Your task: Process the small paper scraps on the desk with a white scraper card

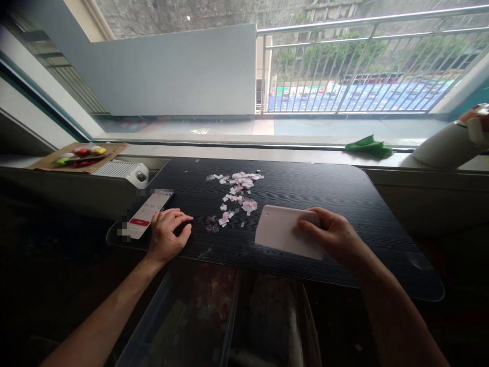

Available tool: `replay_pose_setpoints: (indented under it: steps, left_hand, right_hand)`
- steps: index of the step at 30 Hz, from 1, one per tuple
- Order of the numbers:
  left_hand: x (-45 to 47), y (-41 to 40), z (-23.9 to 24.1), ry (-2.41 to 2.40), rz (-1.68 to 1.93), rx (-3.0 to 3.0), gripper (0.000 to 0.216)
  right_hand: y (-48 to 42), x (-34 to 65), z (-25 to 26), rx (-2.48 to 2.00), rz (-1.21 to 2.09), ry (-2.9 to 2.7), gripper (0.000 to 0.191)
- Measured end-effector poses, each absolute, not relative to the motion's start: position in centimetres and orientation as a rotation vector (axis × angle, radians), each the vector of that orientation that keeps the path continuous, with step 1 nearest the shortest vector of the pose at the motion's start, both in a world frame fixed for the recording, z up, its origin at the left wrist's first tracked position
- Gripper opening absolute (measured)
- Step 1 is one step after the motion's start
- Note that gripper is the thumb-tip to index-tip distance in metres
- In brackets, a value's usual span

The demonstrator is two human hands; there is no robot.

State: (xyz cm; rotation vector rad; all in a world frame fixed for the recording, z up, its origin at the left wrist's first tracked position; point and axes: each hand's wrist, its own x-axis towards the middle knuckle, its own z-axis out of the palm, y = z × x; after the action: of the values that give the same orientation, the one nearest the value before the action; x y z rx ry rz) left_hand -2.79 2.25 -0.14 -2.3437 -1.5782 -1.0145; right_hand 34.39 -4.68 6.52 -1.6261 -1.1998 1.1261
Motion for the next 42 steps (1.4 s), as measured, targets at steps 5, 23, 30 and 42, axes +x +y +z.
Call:
replay_pose_setpoints:
  steps: [5, 23, 30, 42]
  left_hand:
    - [-2.5, 2.1, -0.2, -1.646, -1.012, -2.341, 0.014]
    - [-2.0, 1.9, -0.1, -1.721, -1.029, -2.35, 0.014]
    - [-1.9, 1.9, -0.1, -1.743, -1.023, -2.352, 0.014]
    - [-1.9, 1.8, 0.0, -1.729, -1.035, -2.361, 0.013]
  right_hand:
    - [-2.1, 32.0, 4.7, -1.665, 0.912, -1.122, 0.025]
    - [-1.7, 25.8, 3.9, -1.588, 1.056, -1.25, 0.028]
    - [-1.4, 25.7, 3.8, -1.564, 1.041, -1.234, 0.028]
    - [-1.7, 27.7, 2.9, -1.583, 1.122, -1.108, 0.025]
